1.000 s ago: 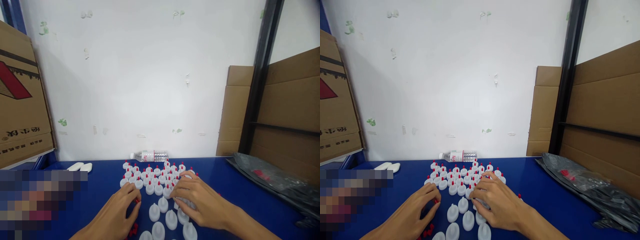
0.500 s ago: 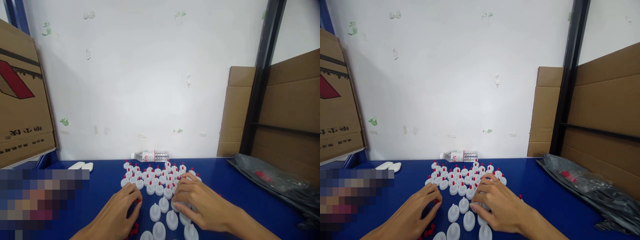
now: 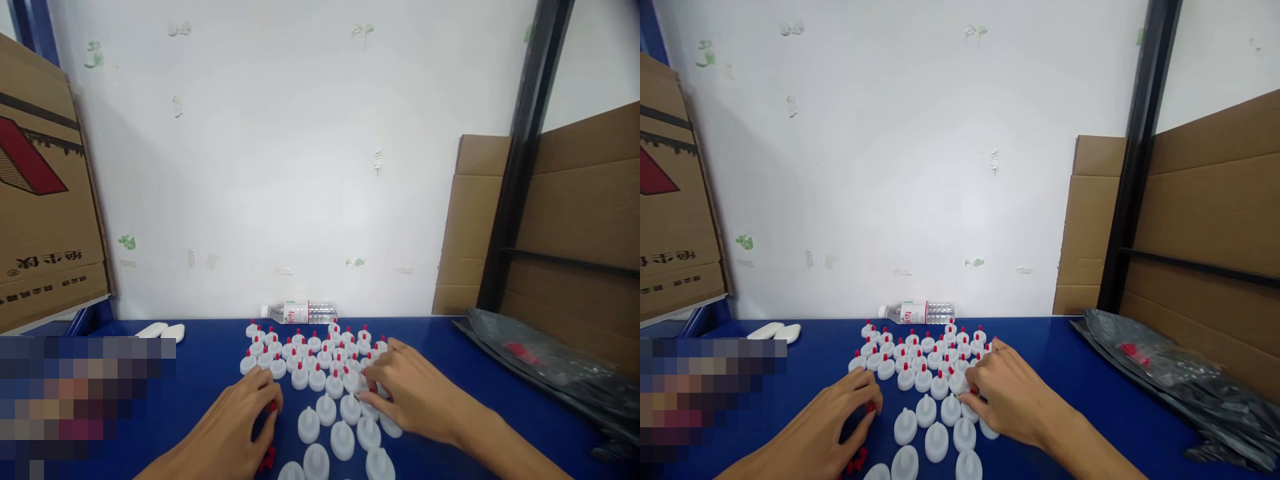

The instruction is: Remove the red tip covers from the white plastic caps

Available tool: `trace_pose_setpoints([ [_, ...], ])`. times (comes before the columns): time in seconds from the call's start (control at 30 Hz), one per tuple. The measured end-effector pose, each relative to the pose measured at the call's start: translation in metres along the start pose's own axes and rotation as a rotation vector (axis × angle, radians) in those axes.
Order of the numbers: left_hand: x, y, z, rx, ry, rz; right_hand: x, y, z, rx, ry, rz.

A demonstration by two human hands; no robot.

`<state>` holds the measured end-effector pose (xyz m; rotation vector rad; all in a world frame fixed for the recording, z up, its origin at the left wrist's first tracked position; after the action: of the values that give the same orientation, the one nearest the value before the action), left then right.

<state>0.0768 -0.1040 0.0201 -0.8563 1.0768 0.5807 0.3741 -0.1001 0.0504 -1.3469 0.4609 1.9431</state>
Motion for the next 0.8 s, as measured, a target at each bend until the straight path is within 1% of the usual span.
trace_pose_setpoints([
  [0.07,0.0,0.0,0.0,0.001,-0.007,0.005,-0.001,0.0,0.001,-0.05,-0.019,0.001],
  [0.13,0.0,-0.001,0.0,0.011,-0.015,0.002,-0.005,-0.001,0.003,-0.103,-0.068,0.001],
  [0.27,-0.001,0.0,-0.001,0.04,-0.037,-0.008,-0.012,-0.001,0.003,-0.195,-0.238,0.006],
  [0.4,-0.007,0.001,-0.002,0.042,-0.126,-0.041,-0.008,0.004,0.0,-0.204,-0.435,0.038],
  [0.5,-0.013,-0.004,-0.003,0.074,-0.198,-0.076,-0.003,0.012,-0.001,-0.185,-0.534,0.096],
  [0.57,-0.015,-0.008,-0.004,0.111,-0.233,-0.087,0.0,0.017,-0.001,-0.175,-0.565,0.171],
  [0.67,-0.015,-0.012,-0.006,0.155,-0.254,-0.085,0.004,0.025,0.0,-0.166,-0.57,0.278],
  [0.8,-0.013,-0.014,-0.007,0.197,-0.268,-0.089,0.006,0.033,0.0,-0.206,-0.602,0.301],
])
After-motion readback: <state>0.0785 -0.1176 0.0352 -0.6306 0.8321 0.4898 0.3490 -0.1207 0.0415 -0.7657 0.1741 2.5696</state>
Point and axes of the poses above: each hand's wrist, its own z-axis towards the middle knuckle, its own x-axis out of the palm, y = z × x, the point moved 2 cm from there along z, towards the middle knuckle, and after that the axes turned 3 degrees about -x, right-handed, at the moved point
